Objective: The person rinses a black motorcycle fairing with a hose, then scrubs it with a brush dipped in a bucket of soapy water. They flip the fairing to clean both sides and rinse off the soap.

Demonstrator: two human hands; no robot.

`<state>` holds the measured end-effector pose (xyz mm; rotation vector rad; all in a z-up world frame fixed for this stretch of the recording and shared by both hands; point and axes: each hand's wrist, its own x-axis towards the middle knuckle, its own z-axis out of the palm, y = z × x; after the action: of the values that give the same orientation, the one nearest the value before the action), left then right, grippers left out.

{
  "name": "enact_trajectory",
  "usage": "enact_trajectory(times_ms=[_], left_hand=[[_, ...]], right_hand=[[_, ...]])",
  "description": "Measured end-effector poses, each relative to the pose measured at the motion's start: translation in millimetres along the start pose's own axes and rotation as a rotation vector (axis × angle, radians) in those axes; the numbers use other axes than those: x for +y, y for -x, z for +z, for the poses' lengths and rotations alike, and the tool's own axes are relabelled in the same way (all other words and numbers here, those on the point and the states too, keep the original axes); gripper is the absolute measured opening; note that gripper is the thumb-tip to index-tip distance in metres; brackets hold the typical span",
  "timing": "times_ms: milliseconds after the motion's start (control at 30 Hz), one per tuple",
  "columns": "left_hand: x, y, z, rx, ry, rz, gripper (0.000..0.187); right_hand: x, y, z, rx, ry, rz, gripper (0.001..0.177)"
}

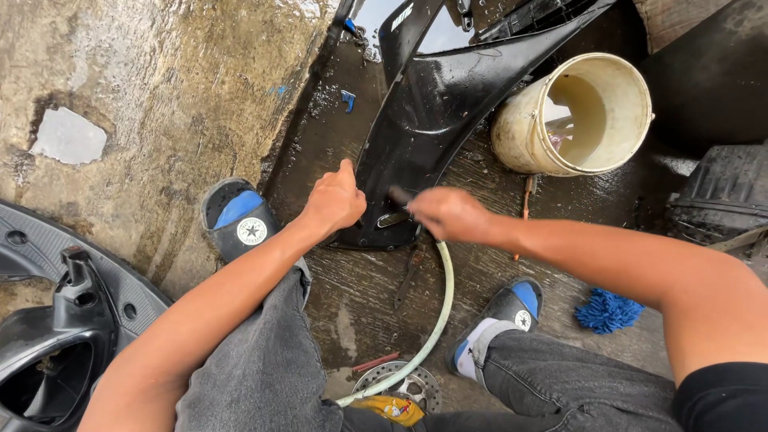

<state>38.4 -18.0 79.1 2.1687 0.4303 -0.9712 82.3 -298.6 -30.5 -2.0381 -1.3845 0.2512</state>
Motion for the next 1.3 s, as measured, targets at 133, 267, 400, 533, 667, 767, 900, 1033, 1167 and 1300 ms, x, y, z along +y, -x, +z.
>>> enact_trajectory(times_ms=[133,267,400,533,667,767,900,1033,1167,1300], left_hand=[[1,0,1,0.014,0.001,0.009,0.059],[-2,-2,3,0.009,-0.011,0.027,0.056],[8,7,-1,0.025,0.003,0.034,0.056],[5,3,3,0.036,-0.002,0.039,0.052],[6,5,7,0.047,0.001,0.063,0.05],[5,5,6,0.061,0.004,0.073,0.049],[-1,2,7,0.078,0.002,0.08,0.047],[-3,3,7,0.084,-0.007,0.089,0.047],[0,2,6,0.067,-0.005,0.079,0.051],[-8,-11,13,0.032,-0.047,0.041,0.052]], right_hand=[[-10,0,-25,-0.129,-0.06,0.01,0.02],[23,-6,-56,-0.1,0.065,0.226,0.018],[35,-3,-90,0.052,0.154,0.468,0.019],[29,18,-60,0.122,0.141,0.533,0.017],[-10,19,-32,-0.088,-0.002,0.538,0.021],[-22,31,-11,-0.216,-0.117,0.542,0.026],[-17,22,-28,-0.314,-0.249,0.458,0.019],[-2,0,-71,-0.225,-0.154,0.557,0.018],[32,-7,-85,0.101,-0.082,0.827,0.02],[37,-5,-81,0.229,-0.075,0.919,0.021]])
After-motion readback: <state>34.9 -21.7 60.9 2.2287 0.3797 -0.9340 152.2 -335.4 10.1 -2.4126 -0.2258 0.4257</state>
